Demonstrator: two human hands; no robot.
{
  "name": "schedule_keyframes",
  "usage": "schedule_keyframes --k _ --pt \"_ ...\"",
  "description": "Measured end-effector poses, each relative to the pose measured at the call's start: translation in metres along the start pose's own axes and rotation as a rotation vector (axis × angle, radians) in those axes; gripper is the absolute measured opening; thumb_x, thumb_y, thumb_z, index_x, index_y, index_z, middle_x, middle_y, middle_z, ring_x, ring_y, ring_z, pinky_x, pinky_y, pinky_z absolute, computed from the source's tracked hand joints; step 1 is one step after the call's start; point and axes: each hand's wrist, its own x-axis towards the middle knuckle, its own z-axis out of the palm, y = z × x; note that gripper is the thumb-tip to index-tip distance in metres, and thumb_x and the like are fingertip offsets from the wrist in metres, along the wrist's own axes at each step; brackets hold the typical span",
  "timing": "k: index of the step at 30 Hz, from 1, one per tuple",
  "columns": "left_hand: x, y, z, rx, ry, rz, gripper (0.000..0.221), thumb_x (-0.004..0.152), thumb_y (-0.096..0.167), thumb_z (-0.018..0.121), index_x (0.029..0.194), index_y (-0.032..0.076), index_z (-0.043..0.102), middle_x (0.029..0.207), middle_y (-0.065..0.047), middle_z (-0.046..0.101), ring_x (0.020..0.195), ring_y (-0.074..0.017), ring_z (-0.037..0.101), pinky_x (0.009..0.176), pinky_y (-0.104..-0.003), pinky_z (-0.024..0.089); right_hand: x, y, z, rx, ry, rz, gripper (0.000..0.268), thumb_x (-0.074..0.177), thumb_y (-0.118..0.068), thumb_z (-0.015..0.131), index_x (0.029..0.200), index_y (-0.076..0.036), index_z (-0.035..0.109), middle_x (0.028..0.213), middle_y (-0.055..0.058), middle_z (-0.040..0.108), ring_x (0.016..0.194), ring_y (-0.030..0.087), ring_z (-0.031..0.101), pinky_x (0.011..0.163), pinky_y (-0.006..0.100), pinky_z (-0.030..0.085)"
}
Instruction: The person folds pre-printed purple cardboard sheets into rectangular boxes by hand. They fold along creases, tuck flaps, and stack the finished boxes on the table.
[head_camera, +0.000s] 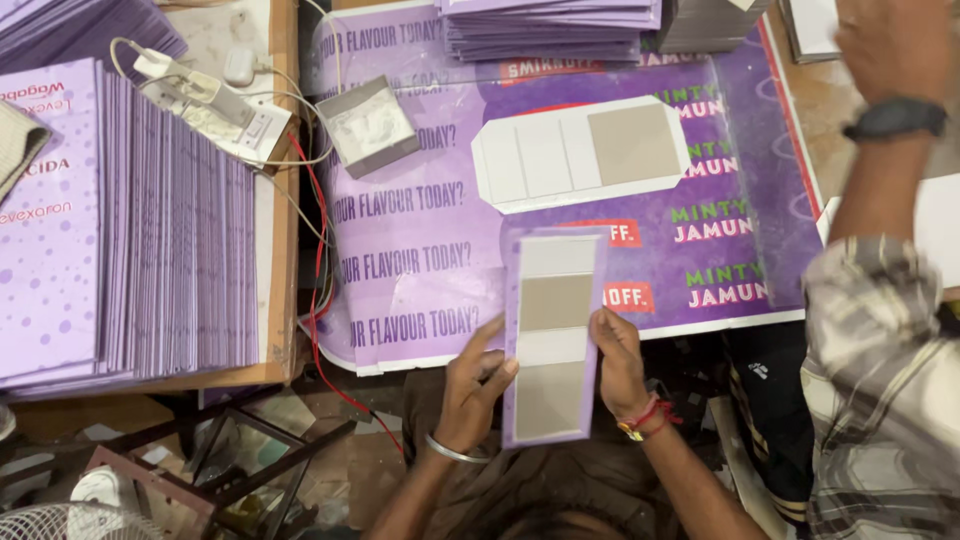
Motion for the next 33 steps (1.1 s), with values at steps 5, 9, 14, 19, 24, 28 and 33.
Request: schedule_keyframes --k 5,9,14,19,24,28,33 --pt "0.073 0.011 -0.053 0.251 -0.119 0.146 0.043 0.099 0.041 0.06 0.121 0.005 0.07 0.1 -0.005 0.075 0.077 -0.0127 0.071 0.064 -0.028 0.057 0.045 -0.061 0.004 -0.355 -0.017 -0.322 0.042 0.112 -0.029 0.037 0.11 0.001 0.066 0.099 0.005 0.07 0.091 0.013 0.066 0.082 0.029 0.053" --pt "0.117 0.012 -0.091 0.546 0.122 -0.007 0.043 0.098 0.044 0.059 0.123 0.013 0.074 0.076 -0.007 0.077 0.062 -0.0202 0.066 0.057 -0.034 0.048 0.133 -0.125 0.004 -0.546 0.174 -0.672 0.038 0.118 -0.026 0.04 0.102 0.002 0.059 0.089 0.004 0.048 0.073 0.015 0.043 0.062 0.034 0.035" --pt "0.126 0.003 -0.08 0.913 0.168 0.27 0.033 0.088 0.042 0.072 0.101 0.012 0.076 0.07 -0.007 0.068 0.059 -0.023 0.065 0.055 -0.037 0.048 0.26 -0.211 0.025 -0.92 0.289 -1.04 0.022 0.114 -0.016 0.058 0.106 0.004 0.063 0.093 0.016 0.06 0.086 0.029 0.052 0.075 0.043 0.04" --pt "0.128 0.018 -0.08 0.859 0.202 0.206 0.033 0.088 0.043 0.073 0.096 0.011 0.074 0.065 -0.006 0.062 0.056 -0.0232 0.062 0.053 -0.039 0.048 0.359 -0.212 0.057 -1.479 0.235 -1.227 0.018 0.107 -0.021 0.07 0.097 -0.008 0.075 0.084 0.014 0.069 0.077 0.032 0.064 0.068 0.045 0.049" --pt "0.127 0.019 -0.083 0.813 0.21 0.195 0.034 0.088 0.044 0.072 0.093 0.01 0.074 0.065 -0.006 0.061 0.055 -0.0226 0.061 0.052 -0.038 0.046 0.389 -0.134 0.077 -1.529 0.021 -1.379 0.02 0.105 -0.01 0.064 0.123 -0.015 0.071 0.115 0.007 0.076 0.105 0.026 0.067 0.084 0.042 0.053" --pt "0.132 0.013 -0.086 0.81 0.206 0.21 0.036 0.086 0.045 0.073 0.092 0.009 0.074 0.064 -0.006 0.062 0.054 -0.0219 0.06 0.051 -0.038 0.046 0.387 -0.119 0.073 -1.517 -0.034 -1.203 0.054 0.091 -0.009 0.067 0.144 -0.005 0.059 0.111 0.013 0.072 0.108 0.032 0.067 0.095 0.047 0.05" --pt "0.133 0.016 -0.086 0.817 0.2 0.224 0.038 0.086 0.047 0.073 0.091 0.009 0.074 0.063 -0.006 0.062 0.054 -0.0218 0.06 0.051 -0.038 0.046 0.36 -0.118 0.065 -1.185 0.047 -1.188 0.054 0.096 -0.004 0.059 0.149 -0.004 0.047 0.137 0.015 0.071 0.128 0.028 0.066 0.116 0.048 0.047"
